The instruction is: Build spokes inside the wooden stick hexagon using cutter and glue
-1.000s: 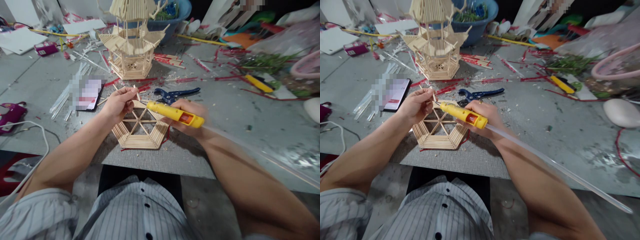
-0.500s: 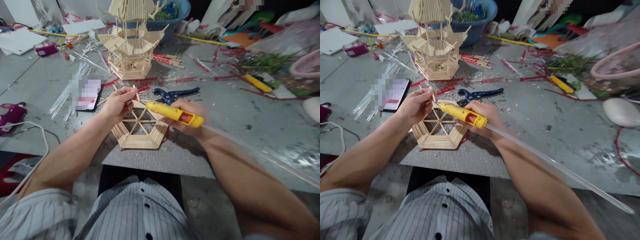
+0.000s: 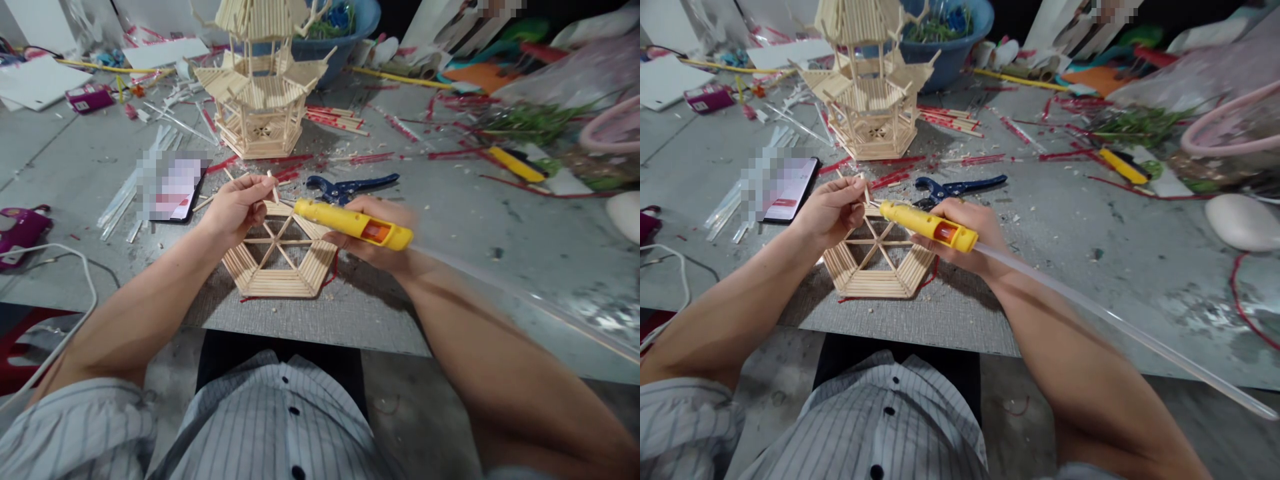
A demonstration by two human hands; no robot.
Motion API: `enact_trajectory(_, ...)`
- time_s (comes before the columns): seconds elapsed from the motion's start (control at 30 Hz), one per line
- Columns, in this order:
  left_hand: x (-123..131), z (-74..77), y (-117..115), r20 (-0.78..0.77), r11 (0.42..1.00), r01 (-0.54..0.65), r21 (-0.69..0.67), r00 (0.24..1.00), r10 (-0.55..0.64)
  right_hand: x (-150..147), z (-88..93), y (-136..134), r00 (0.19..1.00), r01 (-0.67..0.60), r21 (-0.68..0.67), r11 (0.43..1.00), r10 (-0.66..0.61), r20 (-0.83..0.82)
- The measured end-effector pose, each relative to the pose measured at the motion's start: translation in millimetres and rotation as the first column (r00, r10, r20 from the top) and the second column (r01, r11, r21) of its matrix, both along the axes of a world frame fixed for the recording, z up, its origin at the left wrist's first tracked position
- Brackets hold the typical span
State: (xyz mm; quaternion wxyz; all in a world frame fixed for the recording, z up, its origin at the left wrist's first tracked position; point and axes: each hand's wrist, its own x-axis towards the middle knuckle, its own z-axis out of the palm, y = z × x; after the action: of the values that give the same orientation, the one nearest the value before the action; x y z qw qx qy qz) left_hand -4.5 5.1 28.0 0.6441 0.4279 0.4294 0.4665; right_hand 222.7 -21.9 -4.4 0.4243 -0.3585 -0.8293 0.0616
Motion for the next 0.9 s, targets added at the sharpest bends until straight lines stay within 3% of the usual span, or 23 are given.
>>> enact_trajectory(0.17,0.0,-0.5,-1.0,-0.032,1.0,0.017,-0.008,0.999,-0.017,0.8,-1.4,0.1,1.0,-0.007,-0.004,1.0,0.007,-0.008)
enact_trajectory(0.57,0.3,-0.7,-1.0,-0.034,1.0,-0.007,0.001,0.999,0.007,-0.4,4.0,-3.2,0.998,0.06,-0.154,0.986,-0.055,0.035)
enact_trajectory(0.73,-0.7,-1.0,-0.2,-0.007,1.0,-0.007,0.007,1.0,0.007,-0.5,5.3,-2.7,0.999,0.035,-0.151,0.988,-0.034,0.009)
enact_trajectory(0.9,-0.1,-0.6,-0.4,-0.026,0.999,0.0,0.033,1.0,0.0,6.5,0.3,5.6,0.993,0.036,-0.259,0.965,-0.065,-0.103)
